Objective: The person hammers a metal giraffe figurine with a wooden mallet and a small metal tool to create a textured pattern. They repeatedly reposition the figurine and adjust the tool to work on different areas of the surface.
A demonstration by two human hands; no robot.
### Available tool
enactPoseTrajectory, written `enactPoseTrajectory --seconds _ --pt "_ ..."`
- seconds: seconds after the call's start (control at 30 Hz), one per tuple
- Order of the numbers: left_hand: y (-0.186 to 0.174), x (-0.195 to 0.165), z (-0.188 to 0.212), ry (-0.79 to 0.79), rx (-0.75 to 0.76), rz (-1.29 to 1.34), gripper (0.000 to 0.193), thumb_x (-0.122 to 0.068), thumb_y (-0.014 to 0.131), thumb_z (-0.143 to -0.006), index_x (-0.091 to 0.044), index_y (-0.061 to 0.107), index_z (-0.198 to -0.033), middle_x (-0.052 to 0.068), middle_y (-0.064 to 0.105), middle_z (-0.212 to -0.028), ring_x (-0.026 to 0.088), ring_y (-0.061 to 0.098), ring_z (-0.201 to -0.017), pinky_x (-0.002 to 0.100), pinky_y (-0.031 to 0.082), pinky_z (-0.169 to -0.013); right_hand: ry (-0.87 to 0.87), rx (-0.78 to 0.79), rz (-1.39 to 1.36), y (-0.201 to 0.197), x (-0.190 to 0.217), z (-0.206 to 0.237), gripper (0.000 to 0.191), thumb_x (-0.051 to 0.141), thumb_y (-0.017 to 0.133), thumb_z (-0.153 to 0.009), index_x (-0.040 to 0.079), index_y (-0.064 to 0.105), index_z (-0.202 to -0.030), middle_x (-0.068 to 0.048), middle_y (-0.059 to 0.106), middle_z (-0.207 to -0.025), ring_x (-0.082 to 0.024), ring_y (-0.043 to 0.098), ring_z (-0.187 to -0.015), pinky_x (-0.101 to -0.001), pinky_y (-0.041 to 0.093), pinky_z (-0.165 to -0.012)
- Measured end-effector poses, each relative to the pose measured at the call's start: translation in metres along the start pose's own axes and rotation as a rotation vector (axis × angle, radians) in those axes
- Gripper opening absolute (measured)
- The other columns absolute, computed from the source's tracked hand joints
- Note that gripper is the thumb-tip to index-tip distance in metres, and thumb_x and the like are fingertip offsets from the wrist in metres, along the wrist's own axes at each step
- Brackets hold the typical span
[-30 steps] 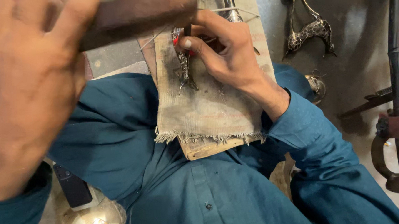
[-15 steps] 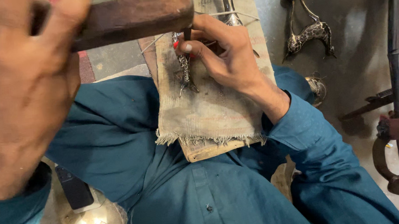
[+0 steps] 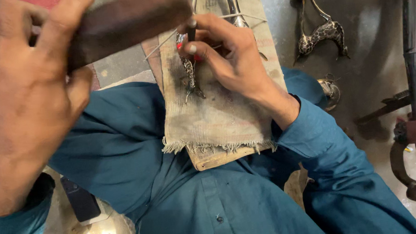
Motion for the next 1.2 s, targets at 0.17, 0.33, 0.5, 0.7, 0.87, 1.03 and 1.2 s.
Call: enactPoseTrajectory --seconds 0.17,0.33,0.5,0.7,0.87,1.03,1.2 --pt "0.004 -0.001 -0.002 -0.109 0.029 0.232 0.084 0.004 0.078 -0.087 -0.025 0.046 -0.159 0.017 0.049 -0.119 0.032 0.063 -0.092 0.046 0.056 -0.081 0.003 -0.004 0.026 0.000 -0.001 0.001 0.023 -0.001 0.066 -0.114 0.000 0.058 -0.135 -0.009 0.075 -0.110 -0.012 0.074 -0.105 -0.0244 0.062 -0.095" --pt "-0.002 -0.005 -0.009 -0.106 0.006 0.315 0.079 0.004 0.077 -0.089 -0.017 0.043 -0.157 0.019 0.051 -0.130 0.035 0.063 -0.092 0.047 0.054 -0.078 -0.001 -0.016 0.052 -0.001 -0.001 -0.001 0.026 -0.002 0.067 -0.112 0.000 0.059 -0.136 -0.009 0.075 -0.112 -0.012 0.075 -0.106 -0.0248 0.062 -0.095" --pt "-0.010 -0.005 -0.010 0.102 -0.038 -0.058 0.075 0.004 0.078 -0.089 -0.015 0.046 -0.154 0.014 0.053 -0.118 0.032 0.062 -0.100 0.042 0.053 -0.085 -0.020 0.007 0.052 -0.001 0.000 -0.004 0.029 -0.003 0.066 -0.111 -0.002 0.059 -0.140 -0.010 0.076 -0.120 -0.013 0.075 -0.110 -0.0286 0.062 -0.104" --pt "0.001 0.012 -0.004 0.104 -0.028 -0.077 0.074 0.007 0.076 -0.087 -0.014 0.051 -0.153 0.017 0.057 -0.115 0.034 0.063 -0.096 0.043 0.053 -0.081 0.051 0.004 0.125 -0.002 -0.005 -0.008 0.025 -0.003 0.071 -0.107 -0.004 0.062 -0.131 -0.008 0.079 -0.113 -0.017 0.078 -0.108 -0.0276 0.063 -0.093" --pt "0.004 0.007 -0.013 0.064 -0.212 0.044 0.065 0.003 0.073 -0.093 -0.004 0.042 -0.150 0.021 0.056 -0.119 0.035 0.060 -0.093 0.042 0.050 -0.079 0.020 0.026 -0.031 -0.002 -0.004 -0.008 0.030 -0.006 0.068 -0.109 -0.006 0.060 -0.138 -0.013 0.076 -0.123 -0.021 0.076 -0.118 -0.0301 0.064 -0.102" --pt "0.010 0.010 -0.006 0.013 0.044 -0.110 0.076 -0.003 0.079 -0.078 -0.014 0.055 -0.149 0.017 0.062 -0.102 0.039 0.064 -0.091 0.050 0.051 -0.078 -0.024 -0.009 -0.009 -0.005 0.003 -0.009 0.025 0.001 0.066 -0.111 -0.005 0.060 -0.134 -0.013 0.075 -0.120 -0.020 0.077 -0.115 -0.0286 0.064 -0.101" --pt "0.030 0.024 0.028 -0.082 0.030 0.326 0.070 -0.001 0.069 -0.080 -0.005 0.051 -0.147 0.025 0.063 -0.120 0.046 0.062 -0.108 0.052 0.051 -0.092 -0.047 -0.291 0.022 -0.051 0.004 -0.002 0.013 0.008 0.056 -0.114 -0.001 0.064 -0.117 -0.012 0.077 -0.105 -0.019 0.078 -0.097 -0.0275 0.064 -0.078"
Point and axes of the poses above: each hand's wrist, its own z-axis away from the middle knuckle, its own y-axis out of the palm, x = y × z, the point moved 3 cm from there along -z, towards the middle knuckle
